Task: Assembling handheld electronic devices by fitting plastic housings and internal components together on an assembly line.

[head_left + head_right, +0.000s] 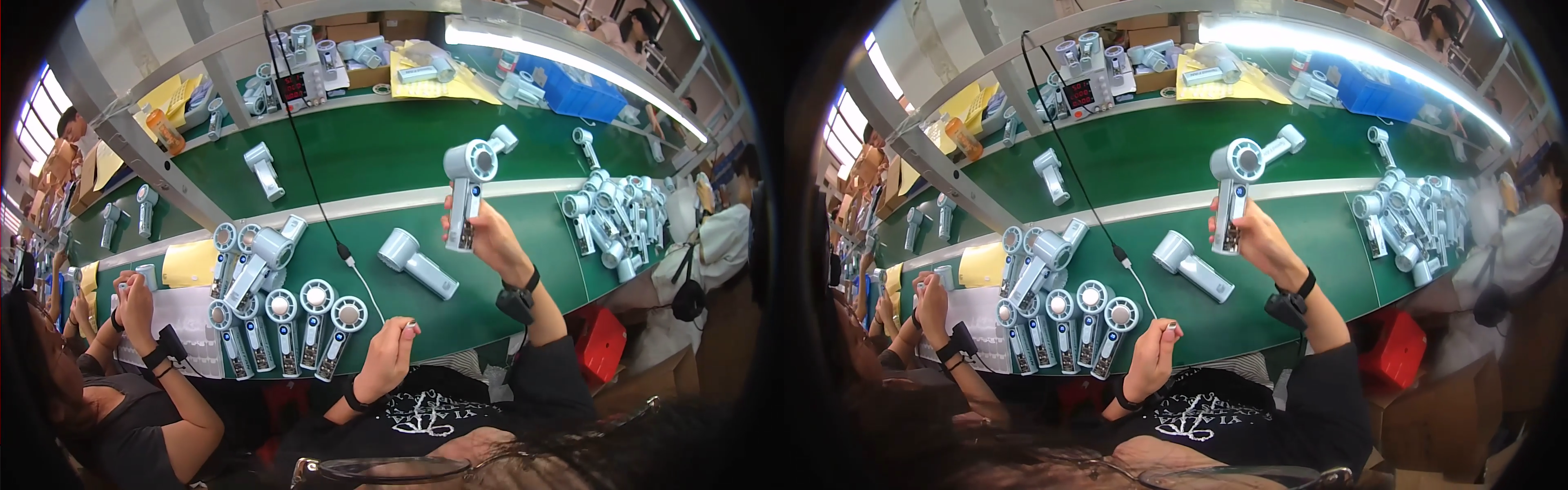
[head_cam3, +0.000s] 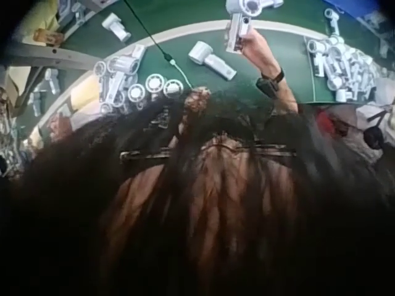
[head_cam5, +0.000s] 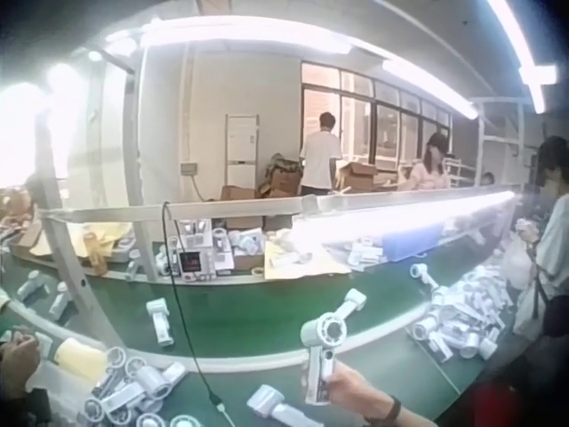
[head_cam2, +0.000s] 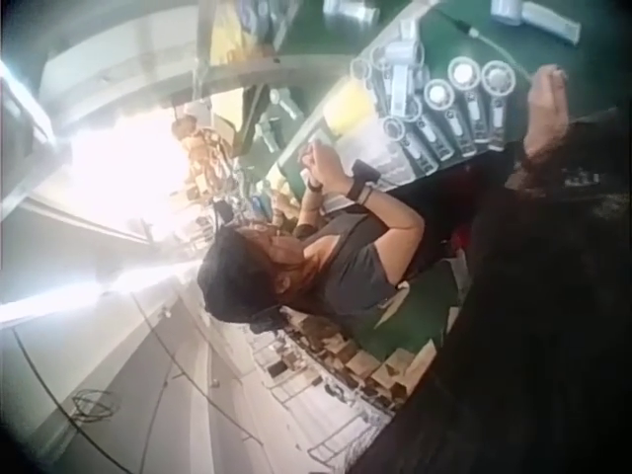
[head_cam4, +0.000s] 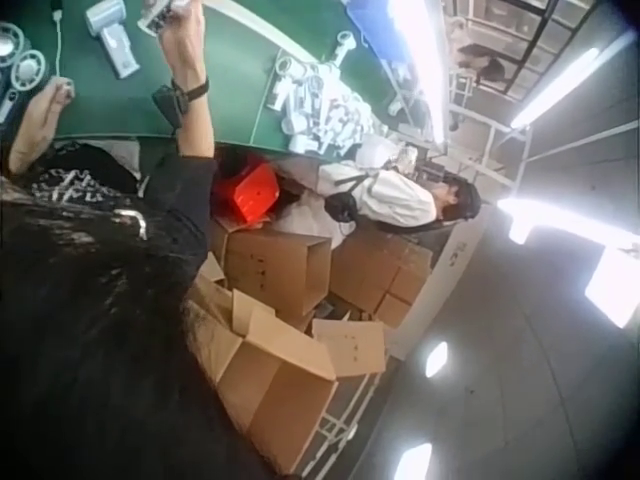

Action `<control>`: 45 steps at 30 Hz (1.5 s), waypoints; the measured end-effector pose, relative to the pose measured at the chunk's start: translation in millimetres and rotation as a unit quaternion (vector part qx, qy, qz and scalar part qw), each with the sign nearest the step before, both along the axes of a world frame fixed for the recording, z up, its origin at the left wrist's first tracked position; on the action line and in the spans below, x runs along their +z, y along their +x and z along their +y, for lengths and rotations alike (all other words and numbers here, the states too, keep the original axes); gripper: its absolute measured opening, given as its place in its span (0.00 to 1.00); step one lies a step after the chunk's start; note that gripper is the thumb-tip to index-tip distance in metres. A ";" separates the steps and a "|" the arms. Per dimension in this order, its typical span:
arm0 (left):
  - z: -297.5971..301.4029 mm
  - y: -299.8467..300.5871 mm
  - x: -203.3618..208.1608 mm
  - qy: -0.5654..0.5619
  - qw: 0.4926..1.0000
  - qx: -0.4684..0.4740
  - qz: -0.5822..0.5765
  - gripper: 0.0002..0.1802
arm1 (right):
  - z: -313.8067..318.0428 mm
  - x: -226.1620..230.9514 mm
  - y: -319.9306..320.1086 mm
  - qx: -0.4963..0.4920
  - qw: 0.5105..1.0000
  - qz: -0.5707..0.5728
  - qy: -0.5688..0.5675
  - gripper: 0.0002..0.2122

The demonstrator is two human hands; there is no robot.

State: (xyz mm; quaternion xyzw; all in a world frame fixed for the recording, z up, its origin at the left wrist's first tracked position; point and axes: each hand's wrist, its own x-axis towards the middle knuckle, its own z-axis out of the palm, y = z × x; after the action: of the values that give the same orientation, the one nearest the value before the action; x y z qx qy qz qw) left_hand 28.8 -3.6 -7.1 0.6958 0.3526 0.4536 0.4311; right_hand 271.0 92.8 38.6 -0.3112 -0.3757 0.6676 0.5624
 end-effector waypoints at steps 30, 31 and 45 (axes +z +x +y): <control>9.9 47.2 15.4 0.007 0.998 0.003 0.058 0.03 | -77.1 -32.2 -68.1 -0.172 0.979 0.021 0.104 0.33; 10.6 45.6 14.3 0.008 0.998 0.003 0.058 0.03 | -77.5 -32.5 -68.8 -0.173 0.978 0.016 0.115 0.31; 20.6 17.4 1.4 -0.153 0.970 -0.059 -0.180 0.10 | -98.6 -20.5 -34.9 -0.122 0.921 -0.303 0.212 0.40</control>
State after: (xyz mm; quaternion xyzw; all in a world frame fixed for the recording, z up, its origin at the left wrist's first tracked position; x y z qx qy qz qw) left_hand 46.2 16.9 -5.7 0.5482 0.2926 0.4853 0.6151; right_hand 236.1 -5.8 18.2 -0.4152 -0.6199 0.3729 0.5516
